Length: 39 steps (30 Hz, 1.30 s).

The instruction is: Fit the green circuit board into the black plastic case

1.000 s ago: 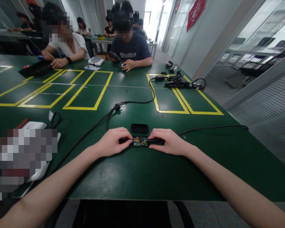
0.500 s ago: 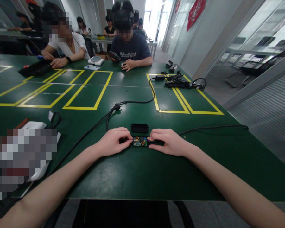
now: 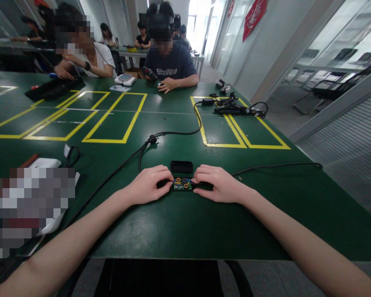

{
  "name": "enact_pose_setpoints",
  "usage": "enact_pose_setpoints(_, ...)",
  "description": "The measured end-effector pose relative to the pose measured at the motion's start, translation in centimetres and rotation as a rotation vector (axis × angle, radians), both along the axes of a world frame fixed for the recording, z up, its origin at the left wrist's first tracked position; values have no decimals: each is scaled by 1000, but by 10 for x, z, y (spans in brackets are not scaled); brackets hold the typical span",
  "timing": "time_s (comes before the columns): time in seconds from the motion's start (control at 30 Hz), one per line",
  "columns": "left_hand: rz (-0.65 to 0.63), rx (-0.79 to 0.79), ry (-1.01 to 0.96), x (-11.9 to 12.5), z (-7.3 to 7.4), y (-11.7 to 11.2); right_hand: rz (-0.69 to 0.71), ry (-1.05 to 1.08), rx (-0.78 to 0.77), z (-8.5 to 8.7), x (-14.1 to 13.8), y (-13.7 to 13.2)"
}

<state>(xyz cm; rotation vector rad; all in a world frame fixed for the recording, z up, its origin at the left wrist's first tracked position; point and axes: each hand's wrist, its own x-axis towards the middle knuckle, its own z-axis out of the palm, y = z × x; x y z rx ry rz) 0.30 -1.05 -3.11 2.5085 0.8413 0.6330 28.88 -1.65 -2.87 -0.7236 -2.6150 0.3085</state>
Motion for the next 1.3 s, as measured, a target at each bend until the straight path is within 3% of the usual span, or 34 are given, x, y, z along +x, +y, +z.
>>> enact_pose_setpoints(0.13, 48, 33, 1, 0, -1, 0, -21, 152, -67, -6, 2, 3)
enact_pose_setpoints(0.23, 106, 94, 26, -2, -1, 3, -146, 219, -66, -13, 4, 7)
enact_pose_setpoints(0.4, 162, 117, 172, -5, -6, 7, -314, 106, -32, -20, 3, 12)
enact_pose_setpoints(0.53, 131, 70, 214, -5, -11, 8, -304, 72, -69, -20, 1, 12)
enact_pose_setpoints(0.87, 68, 61, 46, -2, -7, 4, -249, 252, -192, -20, -1, 10)
enact_pose_setpoints(1.07, 50, 28, 21, -1, -6, 3, -200, 375, -243, -12, -2, 6)
enact_pose_setpoints(1.3, 73, 47, 50, -1, -5, 2, -274, 470, -329, -17, -8, 2)
